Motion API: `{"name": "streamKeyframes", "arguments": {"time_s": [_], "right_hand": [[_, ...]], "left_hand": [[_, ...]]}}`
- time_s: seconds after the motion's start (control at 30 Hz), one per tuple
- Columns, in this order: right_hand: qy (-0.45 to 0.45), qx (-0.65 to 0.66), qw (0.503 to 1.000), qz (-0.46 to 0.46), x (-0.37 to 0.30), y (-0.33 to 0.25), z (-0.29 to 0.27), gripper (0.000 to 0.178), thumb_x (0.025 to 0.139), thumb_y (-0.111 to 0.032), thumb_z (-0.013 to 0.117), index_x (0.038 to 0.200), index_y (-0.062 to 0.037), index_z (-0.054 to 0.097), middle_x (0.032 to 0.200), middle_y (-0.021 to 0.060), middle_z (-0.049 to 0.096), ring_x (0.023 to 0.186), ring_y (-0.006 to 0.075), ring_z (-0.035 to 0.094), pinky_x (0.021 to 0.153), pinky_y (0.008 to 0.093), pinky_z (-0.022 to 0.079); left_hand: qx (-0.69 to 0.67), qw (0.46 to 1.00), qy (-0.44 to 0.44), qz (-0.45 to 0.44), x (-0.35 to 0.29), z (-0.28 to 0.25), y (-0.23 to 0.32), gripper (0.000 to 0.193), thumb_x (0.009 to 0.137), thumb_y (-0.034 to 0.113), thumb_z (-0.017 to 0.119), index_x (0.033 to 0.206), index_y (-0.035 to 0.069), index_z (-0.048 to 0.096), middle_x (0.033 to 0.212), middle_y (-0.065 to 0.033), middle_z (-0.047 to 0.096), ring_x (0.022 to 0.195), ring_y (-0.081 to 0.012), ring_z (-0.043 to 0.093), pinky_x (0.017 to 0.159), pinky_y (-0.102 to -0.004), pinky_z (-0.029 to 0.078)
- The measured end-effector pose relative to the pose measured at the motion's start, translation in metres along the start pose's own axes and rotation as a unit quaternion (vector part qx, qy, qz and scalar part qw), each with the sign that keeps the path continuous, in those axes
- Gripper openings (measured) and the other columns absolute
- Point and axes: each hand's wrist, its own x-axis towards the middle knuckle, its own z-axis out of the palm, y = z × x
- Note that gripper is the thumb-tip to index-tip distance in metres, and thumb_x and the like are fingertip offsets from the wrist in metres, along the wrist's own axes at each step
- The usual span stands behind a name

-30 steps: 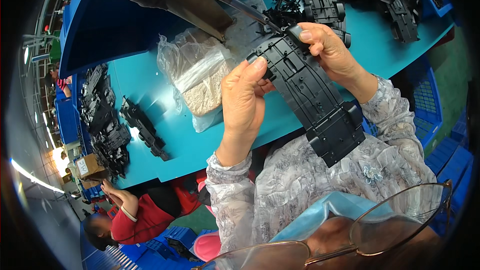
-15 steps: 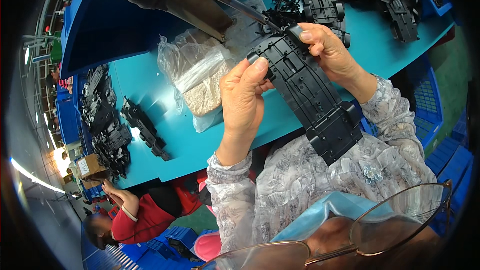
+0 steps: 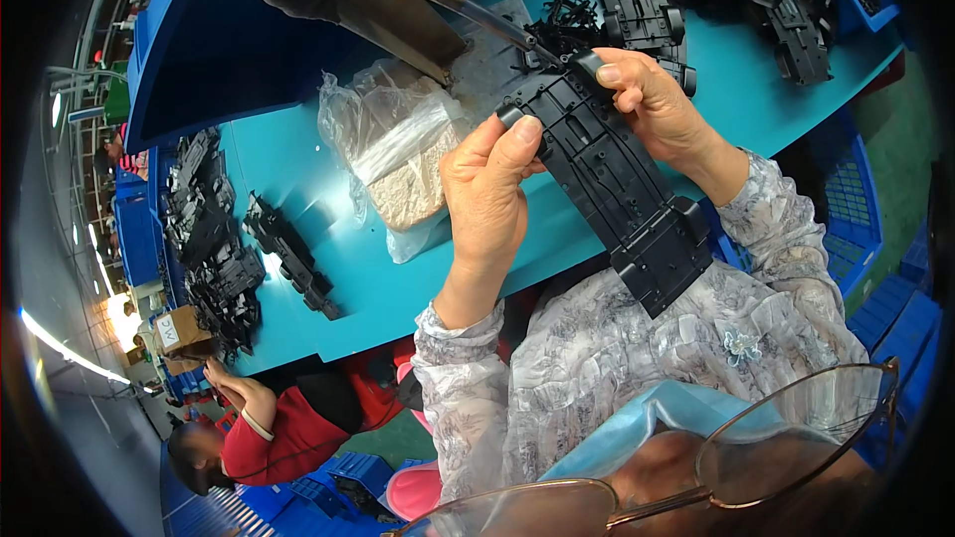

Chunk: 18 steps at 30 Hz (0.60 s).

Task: The person assembles toy car chassis by fitting small plastic parts onto each chassis by hand.

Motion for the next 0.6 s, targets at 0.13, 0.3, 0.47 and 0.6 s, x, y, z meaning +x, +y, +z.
{"name": "streamKeyframes", "arguments": {"time_s": [0.13, 0.3, 0.47, 0.6], "right_hand": [[-0.007, 0.011, 1.000, -0.007, 0.002, 0.003, -0.006, 0.018, 0.078, -0.021, 0.052, 0.079, -0.0029, 0.054, 0.069, -0.0048, 0.052, 0.055, -0.0027, 0.043, 0.051, 0.0112, 0.040], [-0.006, 0.017, 1.000, 0.015, 0.003, 0.001, -0.002, 0.015, 0.078, -0.020, 0.053, 0.075, -0.0055, 0.054, 0.071, -0.0041, 0.054, 0.058, -0.0027, 0.047, 0.053, 0.0107, 0.040], [-0.014, 0.018, 1.000, 0.018, 0.005, 0.004, -0.009, 0.014, 0.079, -0.018, 0.053, 0.072, -0.0065, 0.053, 0.069, -0.0054, 0.053, 0.057, -0.0028, 0.046, 0.053, 0.0105, 0.040], [-0.021, 0.020, 0.999, 0.018, 0.004, 0.004, -0.010, 0.014, 0.079, -0.018, 0.053, 0.072, -0.0064, 0.054, 0.067, -0.0060, 0.052, 0.056, -0.0029, 0.046, 0.053, 0.0103, 0.039]], "left_hand": [[-0.015, 1.000, -0.004, -0.009, 0.001, 0.002, 0.001, 0.016, 0.080, 0.018, 0.055, 0.081, 0.002, 0.058, 0.075, -0.0028, 0.059, 0.060, -0.0071, 0.051, 0.054, -0.0198, 0.040], [-0.039, 0.999, 0.008, -0.018, 0.003, -0.007, -0.006, 0.017, 0.080, 0.018, 0.055, 0.083, 0.001, 0.057, 0.073, -0.0028, 0.058, 0.060, -0.0069, 0.051, 0.054, -0.0195, 0.041], [-0.065, 0.996, 0.038, -0.041, 0.004, -0.004, -0.009, 0.016, 0.080, 0.017, 0.055, 0.082, 0.002, 0.057, 0.070, -0.0014, 0.057, 0.057, -0.0063, 0.049, 0.053, -0.0204, 0.042], [-0.072, 0.996, 0.029, -0.039, 0.003, -0.002, -0.007, 0.016, 0.080, 0.018, 0.055, 0.082, 0.002, 0.057, 0.073, -0.0025, 0.058, 0.059, -0.0070, 0.051, 0.055, -0.0213, 0.043]]}}
